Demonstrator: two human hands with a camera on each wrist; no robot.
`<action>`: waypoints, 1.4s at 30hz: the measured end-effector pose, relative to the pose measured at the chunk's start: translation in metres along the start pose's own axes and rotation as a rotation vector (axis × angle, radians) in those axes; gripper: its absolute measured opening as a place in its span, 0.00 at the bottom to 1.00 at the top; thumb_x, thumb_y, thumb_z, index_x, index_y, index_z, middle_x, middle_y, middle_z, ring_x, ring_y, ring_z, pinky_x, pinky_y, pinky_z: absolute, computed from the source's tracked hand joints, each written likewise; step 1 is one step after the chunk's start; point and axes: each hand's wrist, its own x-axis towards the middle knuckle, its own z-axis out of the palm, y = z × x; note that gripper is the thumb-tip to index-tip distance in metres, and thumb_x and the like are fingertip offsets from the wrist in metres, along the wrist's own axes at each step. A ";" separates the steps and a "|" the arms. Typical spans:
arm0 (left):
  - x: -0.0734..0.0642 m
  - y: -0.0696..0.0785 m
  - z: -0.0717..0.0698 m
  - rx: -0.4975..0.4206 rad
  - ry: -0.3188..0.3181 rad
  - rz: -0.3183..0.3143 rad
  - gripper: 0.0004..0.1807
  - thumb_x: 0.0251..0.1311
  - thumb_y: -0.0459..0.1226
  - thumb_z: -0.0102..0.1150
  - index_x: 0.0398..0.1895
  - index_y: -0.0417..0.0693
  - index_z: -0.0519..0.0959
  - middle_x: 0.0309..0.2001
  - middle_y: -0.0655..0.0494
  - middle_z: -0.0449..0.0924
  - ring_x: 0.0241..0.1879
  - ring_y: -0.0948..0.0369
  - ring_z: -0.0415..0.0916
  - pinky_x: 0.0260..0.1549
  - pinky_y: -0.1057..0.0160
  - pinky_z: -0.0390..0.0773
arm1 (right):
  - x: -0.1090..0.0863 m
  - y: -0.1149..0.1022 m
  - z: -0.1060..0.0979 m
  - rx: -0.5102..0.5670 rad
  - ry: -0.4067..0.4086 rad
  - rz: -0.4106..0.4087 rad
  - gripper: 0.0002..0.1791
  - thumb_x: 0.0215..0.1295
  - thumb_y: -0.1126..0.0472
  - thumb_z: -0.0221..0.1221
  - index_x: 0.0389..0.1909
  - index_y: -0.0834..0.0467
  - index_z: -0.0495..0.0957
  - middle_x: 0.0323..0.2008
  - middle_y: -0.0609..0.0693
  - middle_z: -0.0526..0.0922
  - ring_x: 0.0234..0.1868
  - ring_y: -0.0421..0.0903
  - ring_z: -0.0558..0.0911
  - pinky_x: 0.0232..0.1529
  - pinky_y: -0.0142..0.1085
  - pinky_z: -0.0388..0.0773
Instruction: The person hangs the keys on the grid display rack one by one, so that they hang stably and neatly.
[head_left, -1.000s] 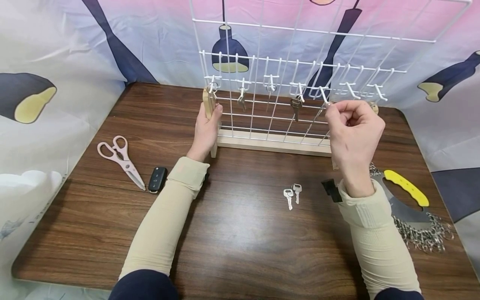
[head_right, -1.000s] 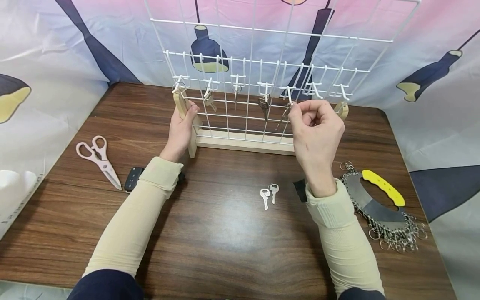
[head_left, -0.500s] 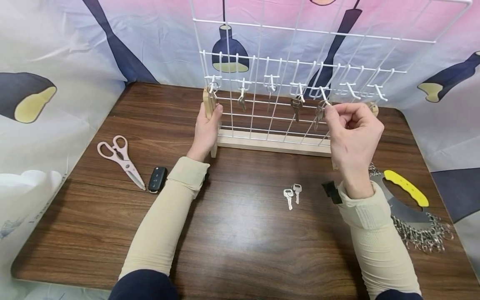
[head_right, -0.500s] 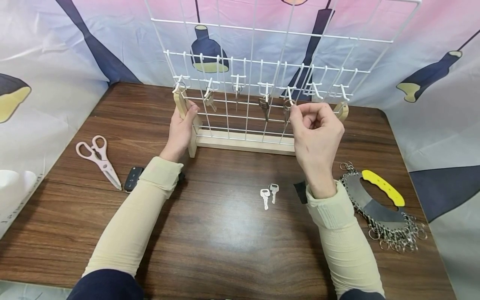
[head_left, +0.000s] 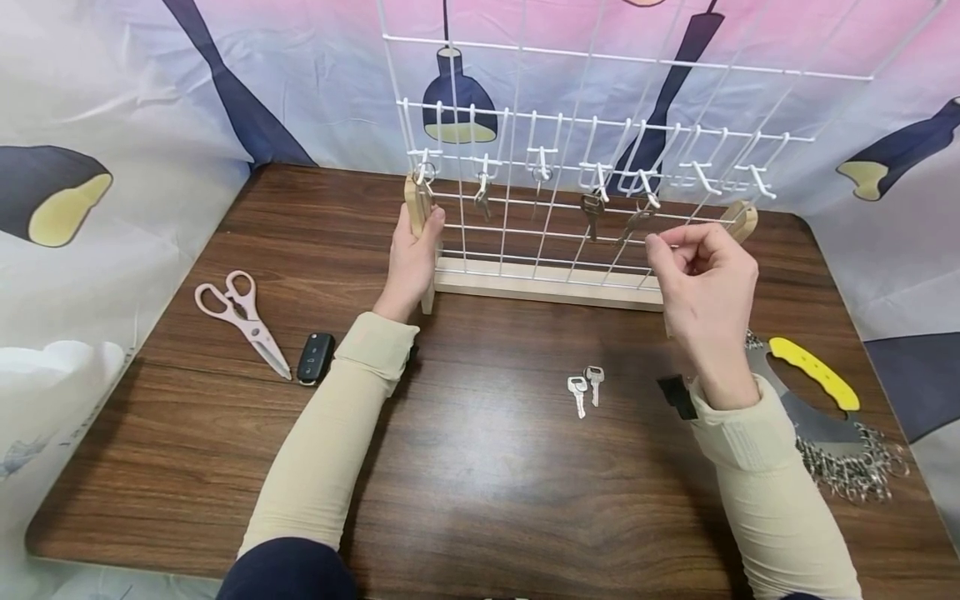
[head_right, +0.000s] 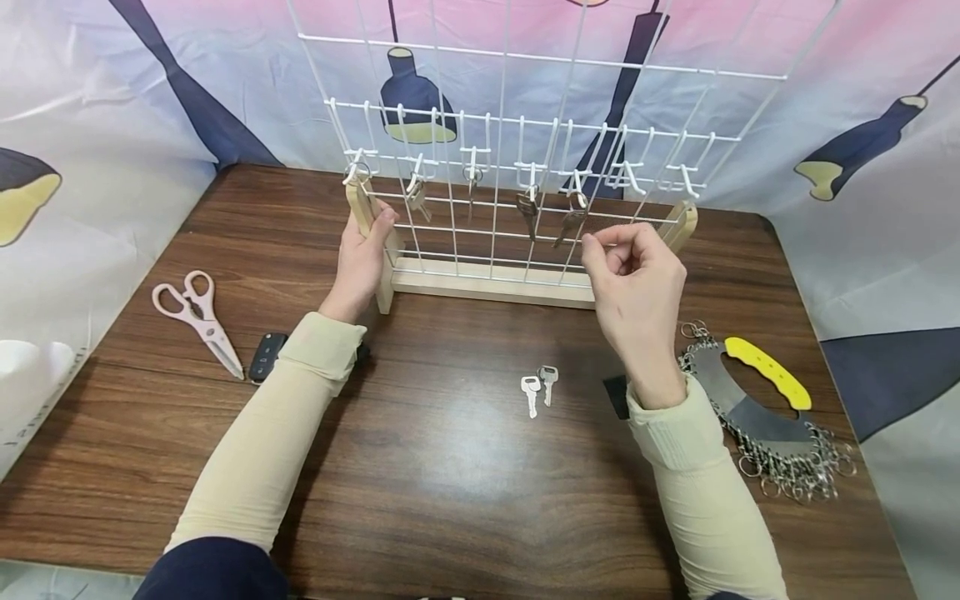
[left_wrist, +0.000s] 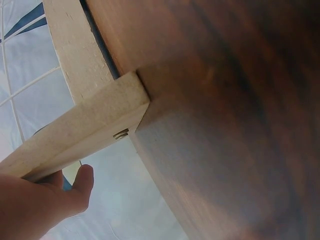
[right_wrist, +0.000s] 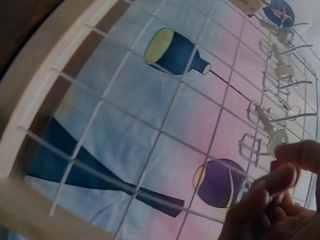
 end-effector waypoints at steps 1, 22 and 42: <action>0.000 0.000 0.000 -0.007 0.001 0.000 0.20 0.72 0.46 0.49 0.57 0.42 0.68 0.43 0.50 0.71 0.40 0.56 0.69 0.41 0.60 0.71 | -0.001 0.006 -0.001 -0.027 -0.026 0.004 0.10 0.62 0.60 0.64 0.34 0.65 0.81 0.18 0.47 0.71 0.20 0.39 0.67 0.23 0.29 0.60; -0.006 0.013 -0.001 -0.045 -0.016 -0.012 0.18 0.74 0.41 0.47 0.56 0.35 0.66 0.36 0.55 0.67 0.35 0.58 0.66 0.35 0.67 0.67 | -0.034 0.064 0.002 -0.479 -1.032 -0.241 0.09 0.61 0.61 0.66 0.43 0.54 0.86 0.31 0.42 0.78 0.28 0.39 0.74 0.29 0.38 0.72; 0.000 0.000 0.001 -0.020 -0.005 -0.005 0.20 0.73 0.46 0.48 0.56 0.39 0.67 0.37 0.54 0.68 0.35 0.60 0.67 0.39 0.59 0.70 | -0.040 0.078 0.015 -0.554 -1.096 -0.219 0.09 0.58 0.65 0.67 0.34 0.48 0.80 0.31 0.40 0.73 0.32 0.41 0.74 0.34 0.40 0.72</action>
